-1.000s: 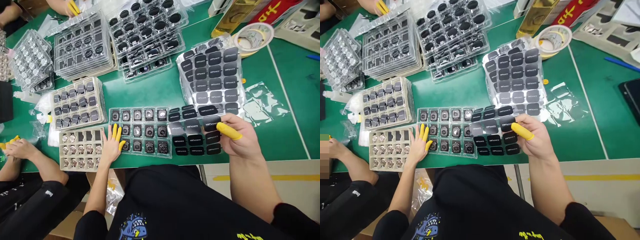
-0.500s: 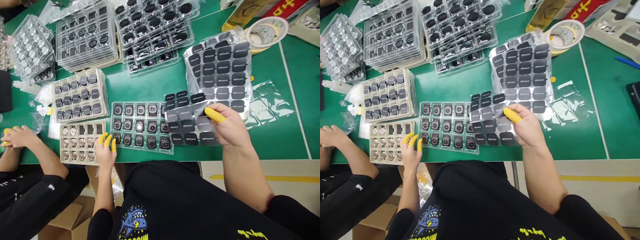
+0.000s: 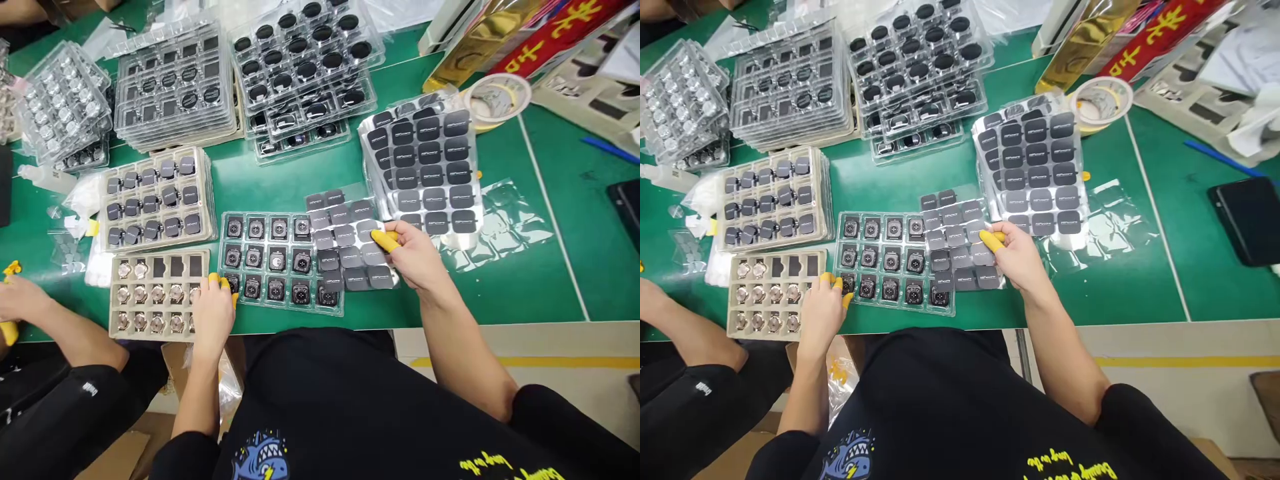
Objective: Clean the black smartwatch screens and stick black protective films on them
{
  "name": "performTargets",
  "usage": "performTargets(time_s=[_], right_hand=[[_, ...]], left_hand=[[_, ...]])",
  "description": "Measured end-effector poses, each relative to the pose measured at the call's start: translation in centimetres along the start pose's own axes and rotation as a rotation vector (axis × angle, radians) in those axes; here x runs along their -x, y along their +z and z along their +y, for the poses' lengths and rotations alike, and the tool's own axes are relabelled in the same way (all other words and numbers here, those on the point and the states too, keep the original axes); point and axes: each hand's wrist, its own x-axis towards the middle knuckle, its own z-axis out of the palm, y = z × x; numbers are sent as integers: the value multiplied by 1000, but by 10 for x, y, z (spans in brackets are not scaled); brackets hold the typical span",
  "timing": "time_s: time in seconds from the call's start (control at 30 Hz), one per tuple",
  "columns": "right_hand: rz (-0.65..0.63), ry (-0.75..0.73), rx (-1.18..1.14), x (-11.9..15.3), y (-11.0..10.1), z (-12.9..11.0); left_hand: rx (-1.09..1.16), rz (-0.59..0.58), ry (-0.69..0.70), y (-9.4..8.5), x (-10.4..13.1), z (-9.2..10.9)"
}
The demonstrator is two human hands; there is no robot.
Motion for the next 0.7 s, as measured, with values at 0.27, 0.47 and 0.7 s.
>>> performTargets(time_s=[0.27, 0.47, 0.7], right_hand=[[84, -45, 156, 9, -3, 7], [95, -85, 362, 22, -9, 10], [221, -302, 700, 59, -11, -18]], left_hand=[[140, 129, -1, 19, -1, -7], [493, 290, -140, 46, -2, -22], [1622, 140, -366, 6, 11, 19]])
